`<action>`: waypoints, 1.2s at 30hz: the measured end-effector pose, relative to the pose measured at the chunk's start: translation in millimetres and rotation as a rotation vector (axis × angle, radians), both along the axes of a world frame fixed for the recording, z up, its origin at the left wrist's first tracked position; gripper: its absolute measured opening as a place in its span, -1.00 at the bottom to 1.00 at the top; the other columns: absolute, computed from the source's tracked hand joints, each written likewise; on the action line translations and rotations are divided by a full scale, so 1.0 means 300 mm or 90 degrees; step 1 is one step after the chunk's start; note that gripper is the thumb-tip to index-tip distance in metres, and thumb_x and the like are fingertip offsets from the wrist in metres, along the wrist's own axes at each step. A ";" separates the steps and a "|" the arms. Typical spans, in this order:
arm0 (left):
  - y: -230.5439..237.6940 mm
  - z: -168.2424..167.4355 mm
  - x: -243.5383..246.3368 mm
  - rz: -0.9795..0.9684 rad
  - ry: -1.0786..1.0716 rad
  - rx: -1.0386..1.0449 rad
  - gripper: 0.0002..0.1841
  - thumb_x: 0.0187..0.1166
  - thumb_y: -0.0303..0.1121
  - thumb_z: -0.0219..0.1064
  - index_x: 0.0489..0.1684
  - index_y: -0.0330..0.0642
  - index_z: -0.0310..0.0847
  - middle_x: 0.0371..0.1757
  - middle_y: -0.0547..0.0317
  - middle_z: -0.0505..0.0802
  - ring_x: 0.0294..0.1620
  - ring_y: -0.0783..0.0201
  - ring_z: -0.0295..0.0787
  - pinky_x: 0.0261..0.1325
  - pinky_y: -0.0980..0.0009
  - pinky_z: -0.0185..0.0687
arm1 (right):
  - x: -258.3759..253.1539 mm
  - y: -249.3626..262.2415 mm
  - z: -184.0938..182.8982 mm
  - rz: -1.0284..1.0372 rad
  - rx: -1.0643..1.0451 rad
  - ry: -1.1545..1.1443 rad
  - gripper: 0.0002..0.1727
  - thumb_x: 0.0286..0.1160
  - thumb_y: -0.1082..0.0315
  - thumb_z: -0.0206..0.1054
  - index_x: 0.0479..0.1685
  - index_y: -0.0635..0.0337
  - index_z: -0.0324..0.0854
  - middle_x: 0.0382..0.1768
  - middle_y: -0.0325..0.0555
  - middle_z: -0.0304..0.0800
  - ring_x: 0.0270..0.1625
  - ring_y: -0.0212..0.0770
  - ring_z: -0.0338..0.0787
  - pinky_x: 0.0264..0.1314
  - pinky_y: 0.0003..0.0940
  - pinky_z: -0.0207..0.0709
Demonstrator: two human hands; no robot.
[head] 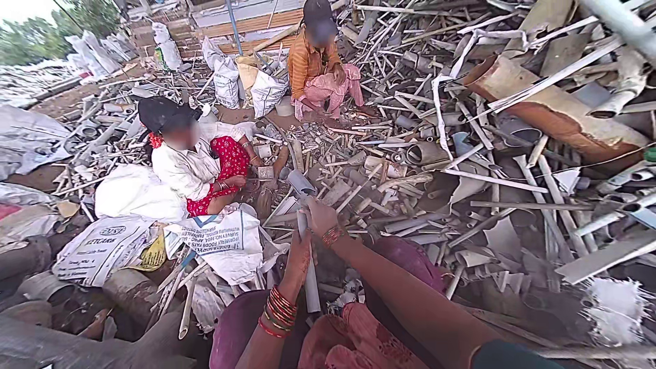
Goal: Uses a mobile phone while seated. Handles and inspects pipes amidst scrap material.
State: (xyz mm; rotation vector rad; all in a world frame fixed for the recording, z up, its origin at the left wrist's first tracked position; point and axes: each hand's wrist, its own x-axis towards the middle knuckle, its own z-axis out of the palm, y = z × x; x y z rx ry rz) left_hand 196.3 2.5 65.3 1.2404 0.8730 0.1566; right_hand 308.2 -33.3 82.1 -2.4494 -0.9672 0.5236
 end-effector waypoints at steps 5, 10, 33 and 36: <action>0.021 -0.009 0.028 -0.046 -0.004 0.009 -0.64 0.91 -0.22 -0.05 0.37 -0.36 0.26 -0.48 0.19 0.50 -0.72 0.42 0.43 -0.64 0.53 0.49 | 0.060 0.012 0.006 -0.051 0.000 0.035 -0.55 0.89 0.17 0.02 0.54 0.25 0.44 0.26 0.28 0.76 0.34 0.24 0.77 0.38 0.17 0.53; 0.044 0.004 0.037 -0.111 -0.005 0.046 -0.65 0.90 -0.21 -0.03 0.33 -0.34 0.29 -0.47 0.22 0.51 -0.70 0.44 0.44 -0.60 0.55 0.50 | 0.095 0.013 -0.010 -0.100 0.056 0.025 -0.62 0.87 0.24 0.04 0.39 0.29 0.55 0.14 0.28 0.81 0.28 0.23 0.79 0.37 0.18 0.53; 0.035 -0.029 0.059 -0.222 0.031 0.266 -0.53 0.83 -0.24 0.13 0.54 -0.41 0.27 -0.28 0.05 0.65 -0.54 0.34 0.60 -0.39 0.38 0.63 | 0.290 -0.206 -0.003 -0.061 0.253 0.120 -0.75 0.75 0.32 0.29 0.18 0.20 0.78 0.05 0.08 0.86 0.07 -0.07 0.79 0.25 -0.01 0.56; 0.038 -0.051 0.055 -0.242 0.045 0.357 -0.50 0.79 -0.21 0.17 0.53 -0.41 0.33 -0.16 -0.08 0.74 -0.36 0.20 0.70 -0.16 0.21 0.69 | 0.259 -0.221 0.049 -0.053 0.286 0.224 -0.67 0.83 0.15 0.18 0.06 0.18 0.77 -0.29 -0.15 0.72 -0.34 -0.36 0.53 -0.19 -0.32 0.41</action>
